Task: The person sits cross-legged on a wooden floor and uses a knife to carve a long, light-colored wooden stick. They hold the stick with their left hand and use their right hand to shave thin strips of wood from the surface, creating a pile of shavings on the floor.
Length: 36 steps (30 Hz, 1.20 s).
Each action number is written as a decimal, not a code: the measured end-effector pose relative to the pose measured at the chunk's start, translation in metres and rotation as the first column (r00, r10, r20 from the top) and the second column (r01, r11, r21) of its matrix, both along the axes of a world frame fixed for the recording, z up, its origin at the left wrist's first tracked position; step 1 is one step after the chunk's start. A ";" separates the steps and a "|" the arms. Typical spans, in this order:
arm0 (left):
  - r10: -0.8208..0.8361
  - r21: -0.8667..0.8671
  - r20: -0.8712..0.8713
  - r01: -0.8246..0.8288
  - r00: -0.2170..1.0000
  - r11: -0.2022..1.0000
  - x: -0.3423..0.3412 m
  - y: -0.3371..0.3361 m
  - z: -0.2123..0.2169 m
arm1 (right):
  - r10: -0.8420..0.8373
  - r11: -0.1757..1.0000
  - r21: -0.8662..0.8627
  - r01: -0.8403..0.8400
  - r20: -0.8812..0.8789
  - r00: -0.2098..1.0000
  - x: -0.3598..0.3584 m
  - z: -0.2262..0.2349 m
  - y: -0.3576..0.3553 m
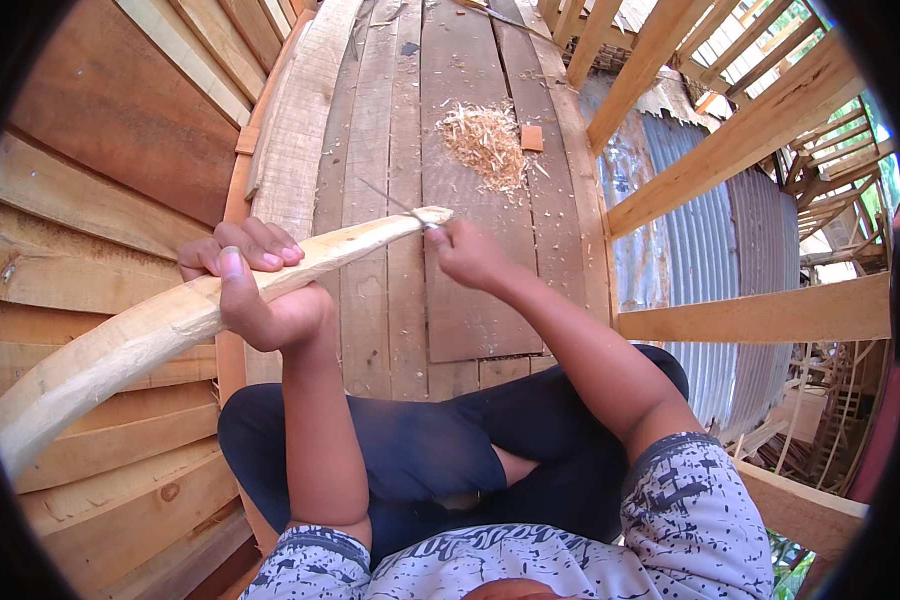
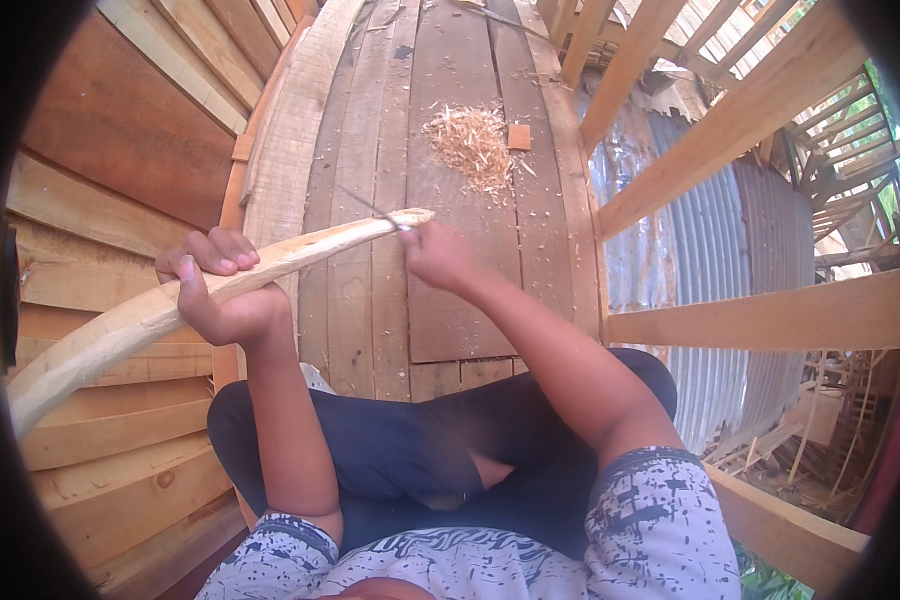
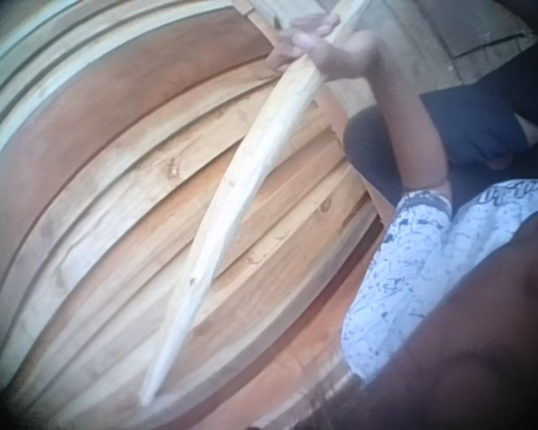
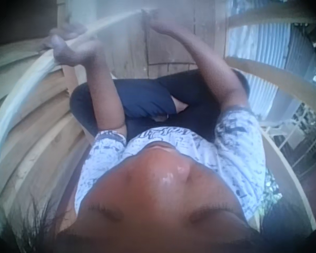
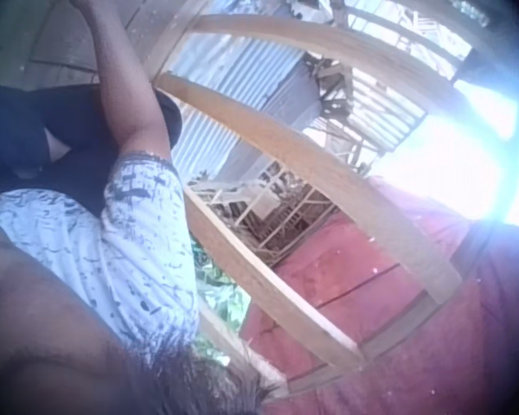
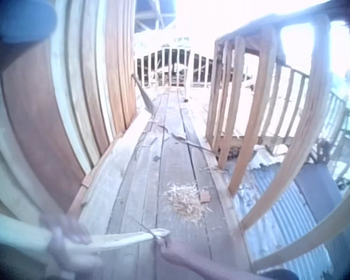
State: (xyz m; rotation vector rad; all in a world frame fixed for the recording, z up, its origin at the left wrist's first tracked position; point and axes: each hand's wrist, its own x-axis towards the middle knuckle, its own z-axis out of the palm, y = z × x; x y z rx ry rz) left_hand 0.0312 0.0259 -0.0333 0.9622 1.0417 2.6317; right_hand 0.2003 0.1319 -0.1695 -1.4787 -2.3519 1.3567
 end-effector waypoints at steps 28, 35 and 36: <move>0.348 -0.251 0.116 -0.312 0.930 0.916 0.019 0.006 0.018 | -0.036 0.992 0.114 0.063 -0.223 0.974 -0.026 0.037 -0.029; 0.357 -0.262 0.210 -0.300 0.910 0.917 0.026 0.009 0.026 | -0.167 0.985 0.016 0.173 -0.175 0.970 -0.023 0.005 -0.015; 0.360 -0.268 0.205 -0.302 0.910 0.915 0.025 0.009 0.025 | -0.177 0.983 0.022 0.182 -0.146 0.973 -0.025 0.005 -0.015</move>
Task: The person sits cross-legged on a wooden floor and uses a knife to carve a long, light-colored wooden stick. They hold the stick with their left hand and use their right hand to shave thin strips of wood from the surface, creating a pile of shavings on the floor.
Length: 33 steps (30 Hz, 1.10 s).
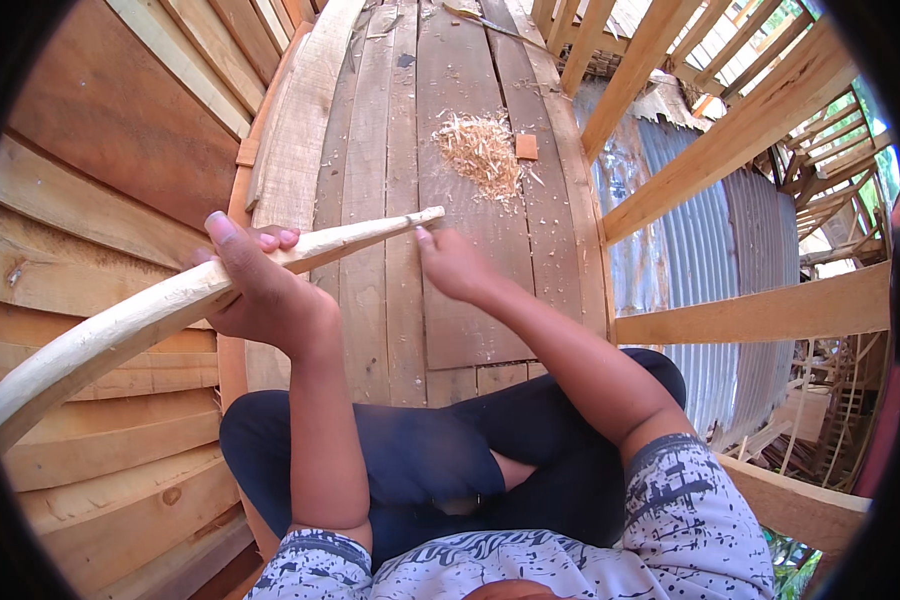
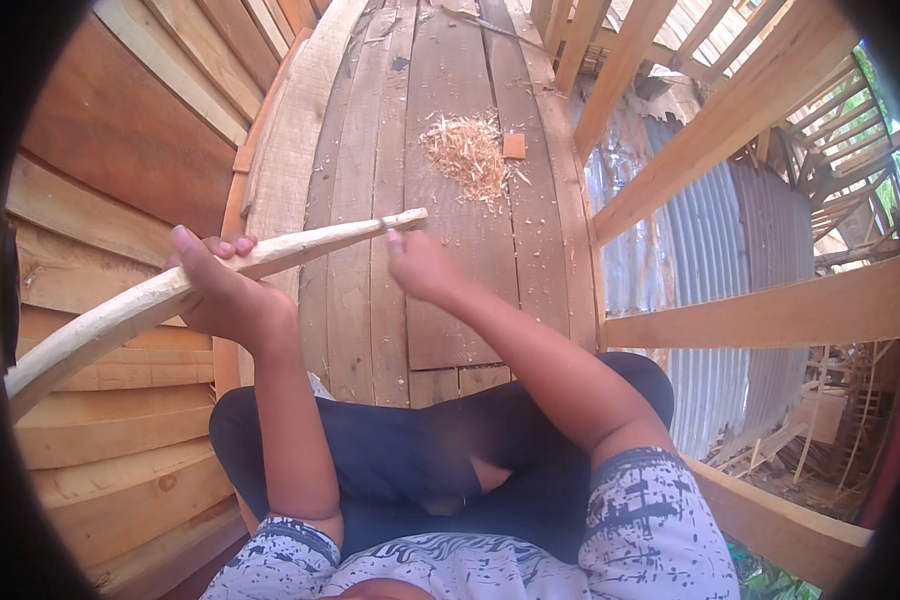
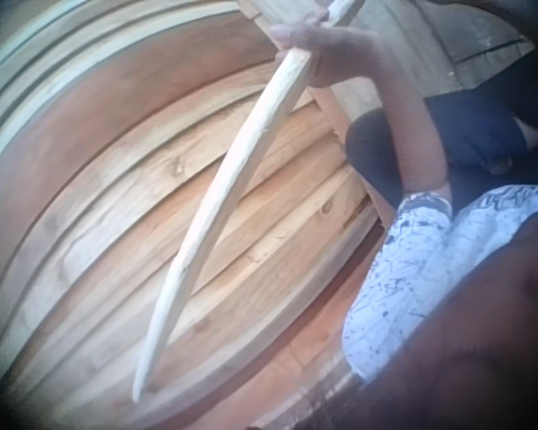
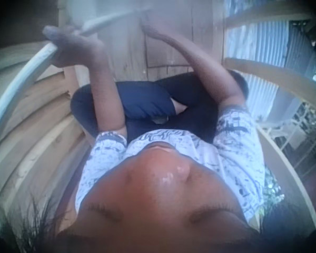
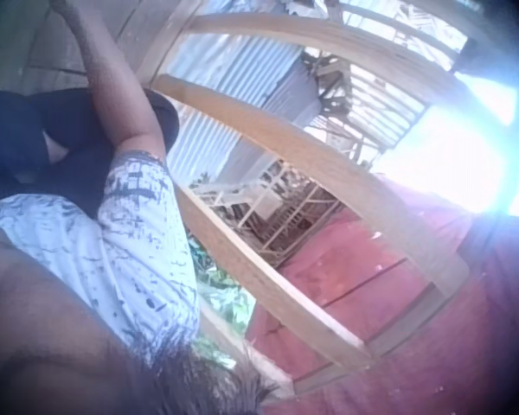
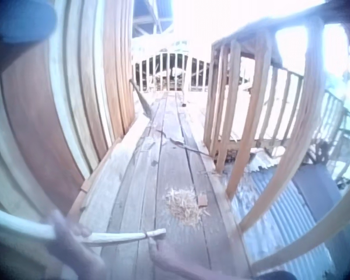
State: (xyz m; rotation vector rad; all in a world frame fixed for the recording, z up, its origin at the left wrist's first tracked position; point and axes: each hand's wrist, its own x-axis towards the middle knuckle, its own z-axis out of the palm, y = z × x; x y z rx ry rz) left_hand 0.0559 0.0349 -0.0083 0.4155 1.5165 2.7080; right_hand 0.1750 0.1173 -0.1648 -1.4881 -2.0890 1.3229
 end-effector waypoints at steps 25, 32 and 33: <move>-0.071 0.011 -0.102 0.073 0.992 0.997 -0.006 0.001 -0.007 | -0.041 0.993 -0.110 0.050 0.082 0.996 0.017 -0.034 0.010; -0.122 -0.022 -0.066 0.121 0.990 0.992 -0.004 0.000 -0.006 | -0.050 0.996 -0.070 0.049 -0.007 0.999 0.036 -0.056 0.028; -0.150 -0.032 -0.086 0.148 0.985 0.989 -0.009 -0.002 -0.009 | -0.096 0.985 -0.141 0.102 0.047 0.994 0.036 -0.050 0.030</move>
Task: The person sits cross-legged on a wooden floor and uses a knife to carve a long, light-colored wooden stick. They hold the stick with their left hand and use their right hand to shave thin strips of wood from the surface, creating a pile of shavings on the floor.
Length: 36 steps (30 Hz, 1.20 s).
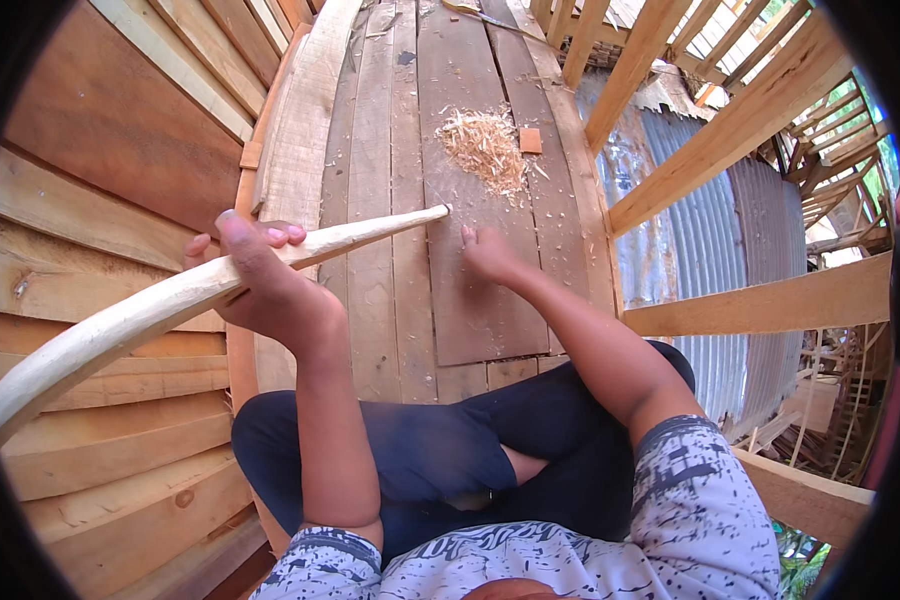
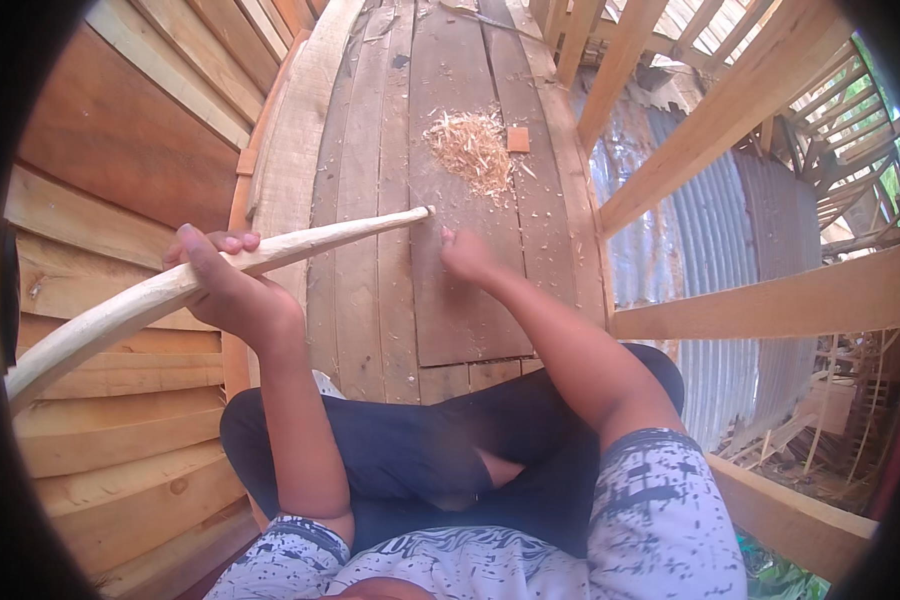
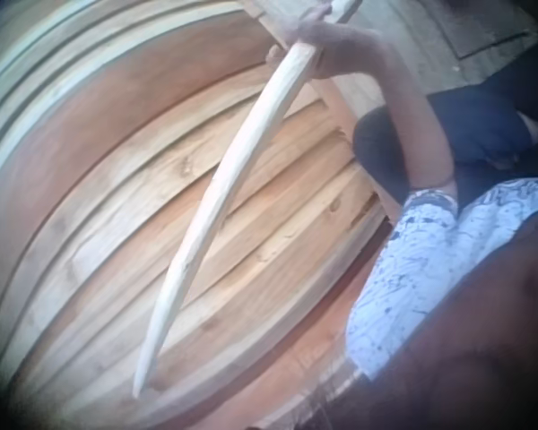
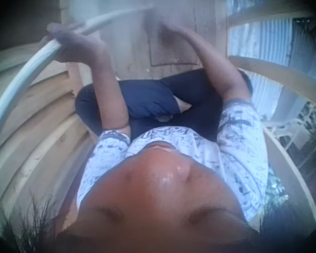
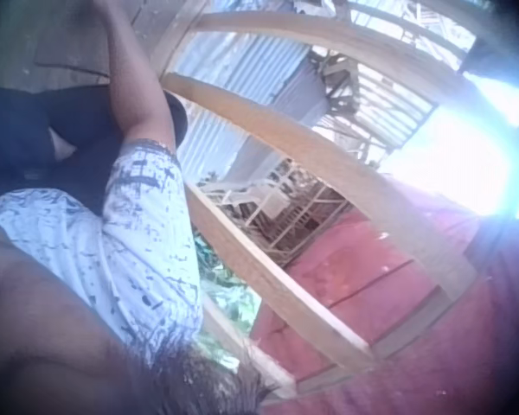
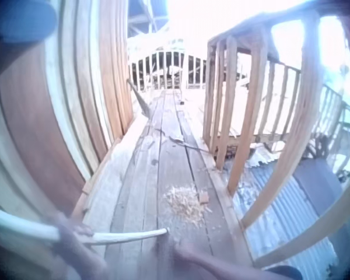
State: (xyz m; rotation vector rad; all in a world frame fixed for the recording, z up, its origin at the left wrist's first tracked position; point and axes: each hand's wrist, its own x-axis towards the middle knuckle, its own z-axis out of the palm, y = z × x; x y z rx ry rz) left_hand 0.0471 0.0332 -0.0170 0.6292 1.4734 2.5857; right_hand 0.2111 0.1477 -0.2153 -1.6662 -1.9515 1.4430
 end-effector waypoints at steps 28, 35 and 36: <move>-0.678 0.155 -0.297 0.734 0.673 0.661 -0.003 -0.007 -0.009 | 0.217 0.917 0.382 -0.111 -0.246 0.945 -0.001 0.053 0.004; -0.651 0.187 -0.266 0.701 0.711 0.689 -0.019 -0.008 -0.023 | 0.204 0.894 0.441 -0.078 -0.246 0.948 -0.031 0.093 -0.043; -0.653 0.191 -0.263 0.702 0.710 0.686 -0.019 -0.009 -0.024 | 0.247 0.862 0.496 -0.100 -0.240 0.939 -0.039 0.108 -0.050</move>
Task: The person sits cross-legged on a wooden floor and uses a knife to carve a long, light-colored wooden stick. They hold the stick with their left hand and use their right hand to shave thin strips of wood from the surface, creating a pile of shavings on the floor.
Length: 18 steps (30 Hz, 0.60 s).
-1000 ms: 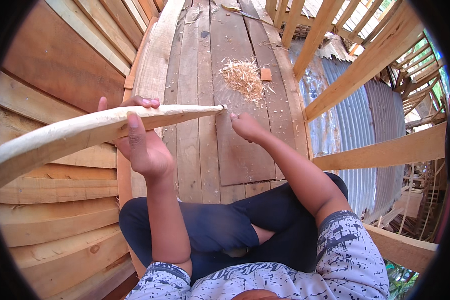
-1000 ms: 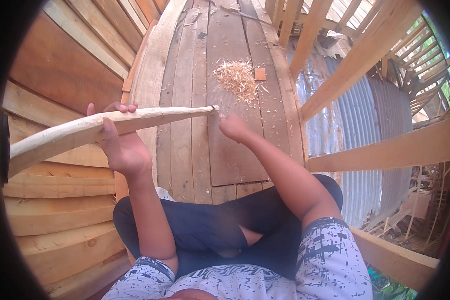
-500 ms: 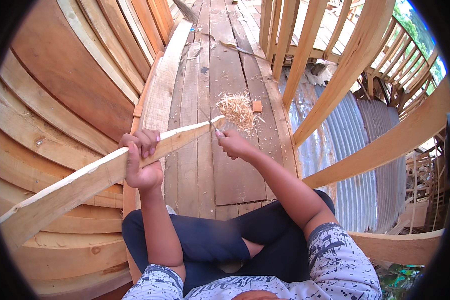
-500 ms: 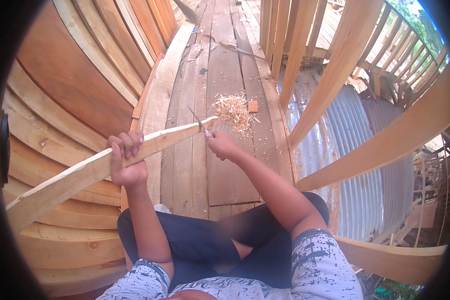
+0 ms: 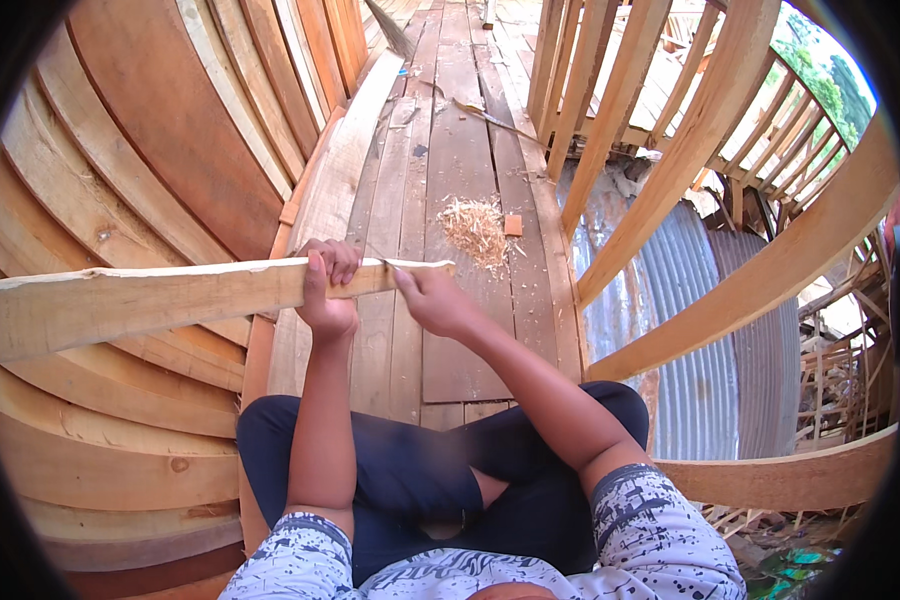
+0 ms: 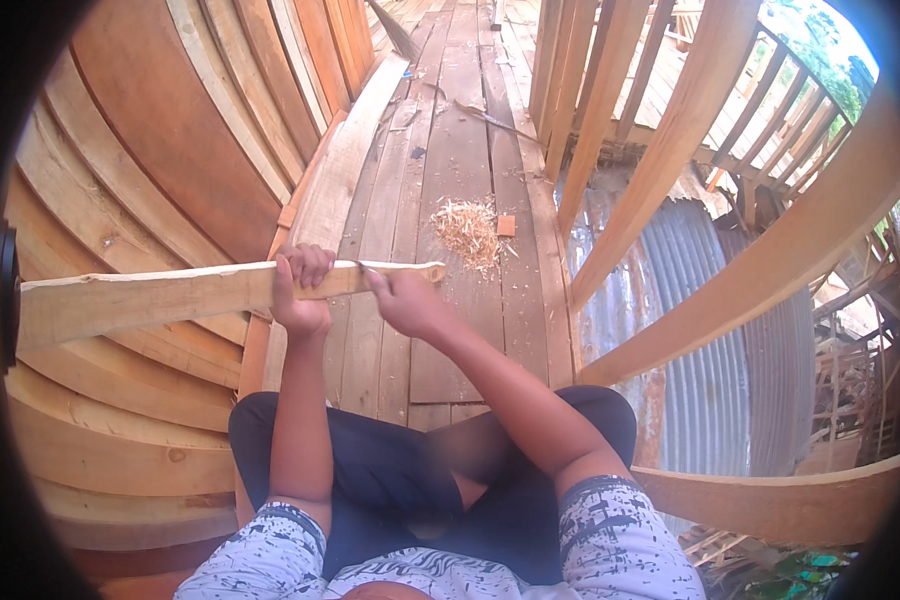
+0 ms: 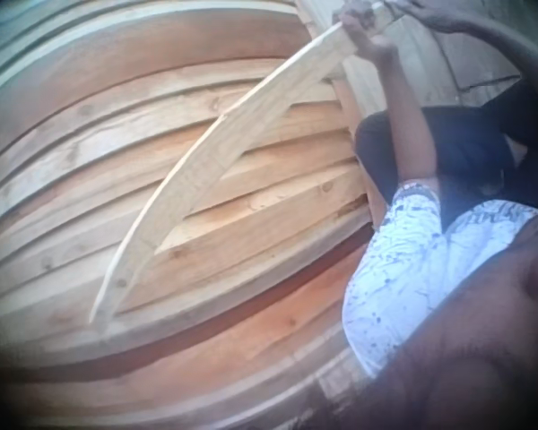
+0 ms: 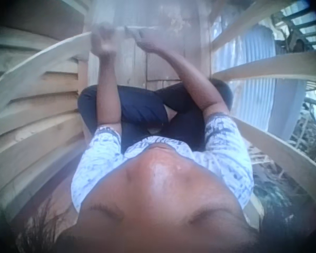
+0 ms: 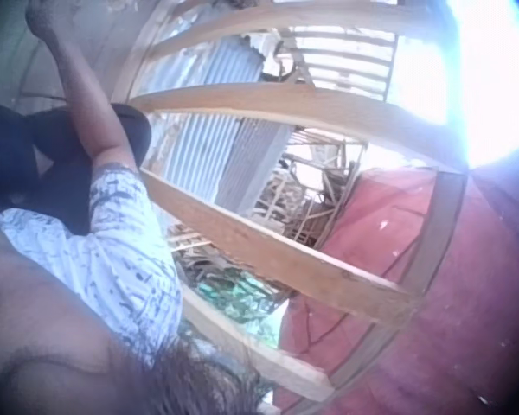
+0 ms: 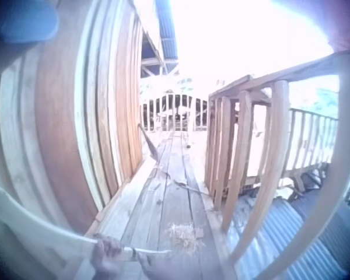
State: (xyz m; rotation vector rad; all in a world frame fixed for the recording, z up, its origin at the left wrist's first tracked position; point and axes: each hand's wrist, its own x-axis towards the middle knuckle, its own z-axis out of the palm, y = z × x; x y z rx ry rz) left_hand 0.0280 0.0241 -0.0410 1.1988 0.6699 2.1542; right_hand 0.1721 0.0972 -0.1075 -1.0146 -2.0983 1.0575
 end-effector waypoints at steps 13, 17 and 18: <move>0.000 0.082 -0.035 0.003 0.999 0.997 0.006 0.001 -0.003 | -0.169 0.970 -0.148 0.194 0.166 0.971 0.002 -0.004 -0.007; -0.008 0.081 -0.055 0.013 0.998 0.997 0.017 0.006 0.003 | -0.157 0.969 -0.150 0.198 0.245 0.957 0.030 -0.044 0.029; 0.002 0.076 -0.056 0.003 0.998 0.997 0.011 0.003 0.002 | -0.107 0.975 -0.163 0.150 0.245 0.964 0.018 -0.024 0.020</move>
